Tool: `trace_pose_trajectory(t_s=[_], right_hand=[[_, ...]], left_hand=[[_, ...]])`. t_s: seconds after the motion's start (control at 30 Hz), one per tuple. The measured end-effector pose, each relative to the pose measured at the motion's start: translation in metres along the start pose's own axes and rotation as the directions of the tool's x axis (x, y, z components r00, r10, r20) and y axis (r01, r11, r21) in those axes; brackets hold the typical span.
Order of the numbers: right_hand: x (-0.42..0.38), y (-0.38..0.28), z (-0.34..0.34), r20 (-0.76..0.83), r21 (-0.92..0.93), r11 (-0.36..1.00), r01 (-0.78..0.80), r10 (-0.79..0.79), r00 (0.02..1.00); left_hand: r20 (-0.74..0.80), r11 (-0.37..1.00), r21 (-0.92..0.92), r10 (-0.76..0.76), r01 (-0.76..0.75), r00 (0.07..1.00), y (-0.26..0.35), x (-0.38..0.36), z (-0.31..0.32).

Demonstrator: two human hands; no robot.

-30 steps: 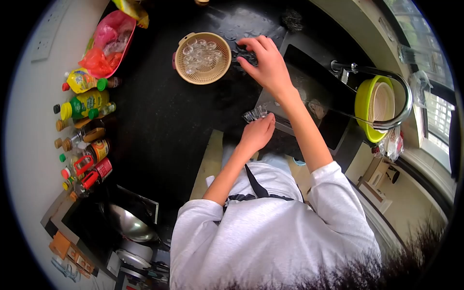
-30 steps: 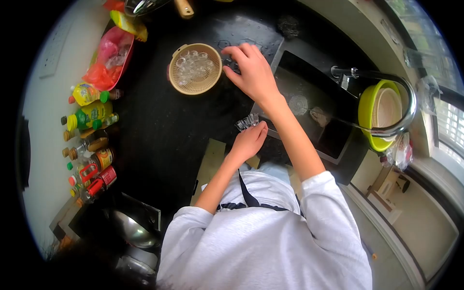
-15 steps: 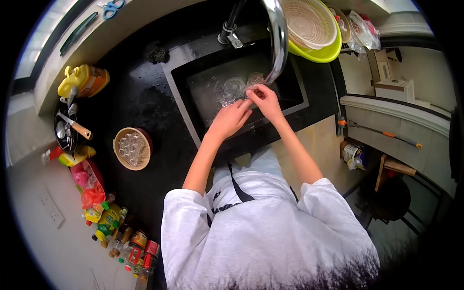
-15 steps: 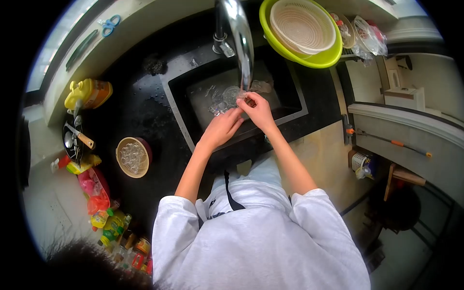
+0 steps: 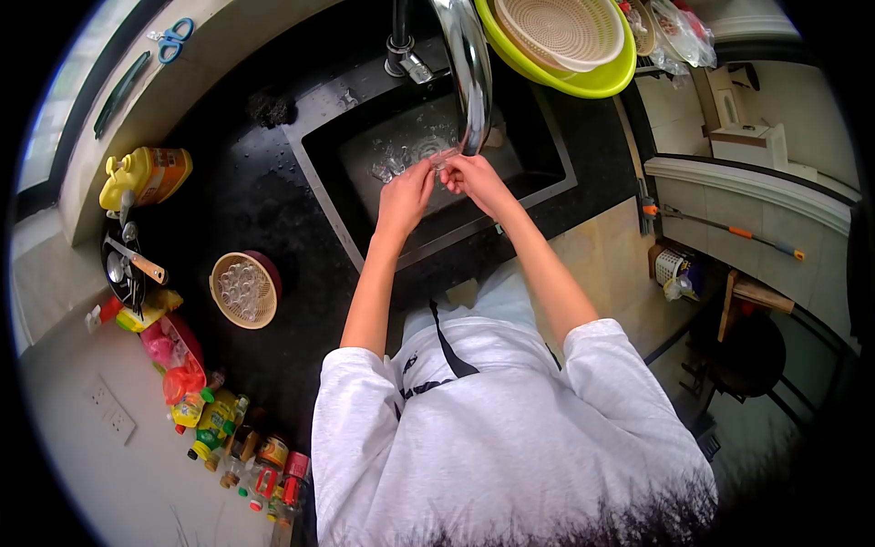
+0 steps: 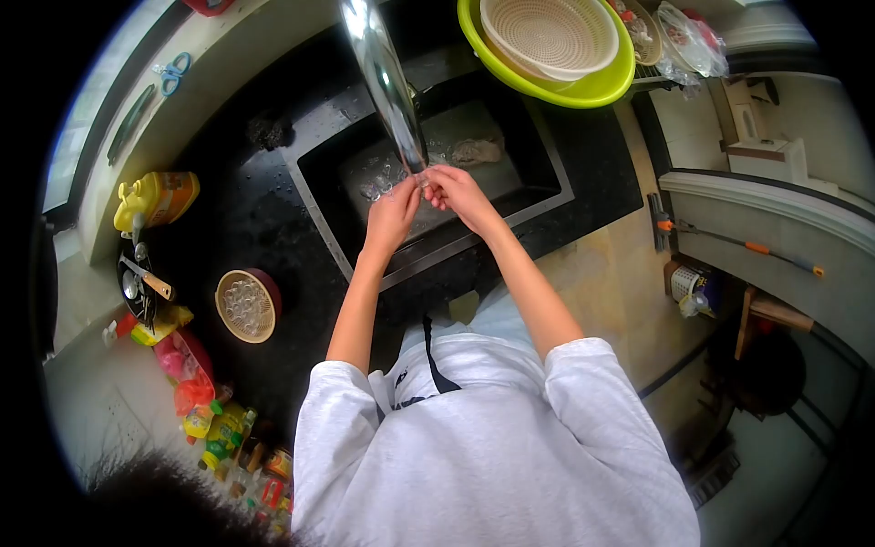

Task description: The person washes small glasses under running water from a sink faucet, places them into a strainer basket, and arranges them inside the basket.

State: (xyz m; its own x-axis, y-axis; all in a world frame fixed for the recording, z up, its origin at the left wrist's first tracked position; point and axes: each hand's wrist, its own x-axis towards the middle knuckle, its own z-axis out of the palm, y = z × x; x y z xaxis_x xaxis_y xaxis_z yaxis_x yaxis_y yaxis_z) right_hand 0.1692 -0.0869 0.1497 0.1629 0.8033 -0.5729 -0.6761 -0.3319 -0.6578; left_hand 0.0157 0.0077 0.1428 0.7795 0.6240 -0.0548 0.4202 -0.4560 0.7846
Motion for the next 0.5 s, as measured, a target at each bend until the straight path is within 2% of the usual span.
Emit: trace_pose_trajectory(t_s=[0.03, 0.07, 0.1, 0.13, 0.17, 0.23, 0.3, 0.37, 0.4, 0.43, 0.5], right_hand=[[0.000, -0.005, 0.002, 0.000, 0.003, 1.000, -0.003, 0.003, 1.000], [0.000, -0.012, 0.002, 0.033, -0.170, 0.985, -0.016, 0.022, 0.999], [0.001, -0.018, 0.002, 0.062, -0.339, 0.940, -0.022, 0.045, 0.997], [0.007, -0.020, -0.003, 0.122, -0.545, 0.836, 0.057, 0.011, 0.993], [0.013, -0.024, -0.006, 0.120, -0.541, 0.839, 0.053, 0.015, 0.993], [0.024, -0.027, -0.013, 0.152, -0.651, 0.755, 0.079, 0.028, 0.988], [0.029, -0.029, -0.016, 0.194, -0.585, 0.801, 0.124, -0.011, 0.981], [0.030, -0.031, -0.019, 0.202, -0.507, 0.855, 0.108, -0.004, 0.979], [0.031, -0.035, -0.018, 0.198, -0.627, 0.771, 0.110, 0.021, 0.980], [0.029, -0.037, -0.017, 0.192, -0.625, 0.774, 0.104, 0.024, 0.981], [0.030, -0.041, -0.016, 0.168, -0.746, 0.659, 0.094, 0.049, 0.985]], left_hand=[[0.026, 0.999, -0.005, 0.042, -0.042, 0.999, -0.004, 0.000, -0.005], [-0.006, 0.994, 0.025, 0.108, -0.107, 0.994, -0.007, -0.001, -0.009], [-0.004, 0.994, 0.026, 0.107, -0.107, 0.994, -0.009, 0.001, -0.016], [0.126, 0.986, 0.115, 0.108, -0.123, 0.986, -0.011, 0.003, -0.024], [0.257, 0.969, 0.199, 0.094, -0.148, 0.962, -0.012, 0.004, -0.029], [0.246, 0.974, 0.163, 0.117, -0.160, 0.962, -0.018, 0.007, -0.029], [0.283, 0.997, 0.005, 0.069, -0.074, 0.956, -0.021, 0.015, -0.031], [0.299, 0.997, -0.023, 0.074, -0.070, 0.951, -0.020, 0.022, -0.032], [0.357, 0.994, 0.064, 0.060, -0.088, 0.932, -0.023, 0.023, -0.031], [0.415, 0.983, 0.147, 0.040, -0.110, 0.909, -0.025, 0.023, -0.029], [0.403, 0.993, 0.082, 0.047, -0.087, 0.914, -0.030, 0.025, -0.026]])
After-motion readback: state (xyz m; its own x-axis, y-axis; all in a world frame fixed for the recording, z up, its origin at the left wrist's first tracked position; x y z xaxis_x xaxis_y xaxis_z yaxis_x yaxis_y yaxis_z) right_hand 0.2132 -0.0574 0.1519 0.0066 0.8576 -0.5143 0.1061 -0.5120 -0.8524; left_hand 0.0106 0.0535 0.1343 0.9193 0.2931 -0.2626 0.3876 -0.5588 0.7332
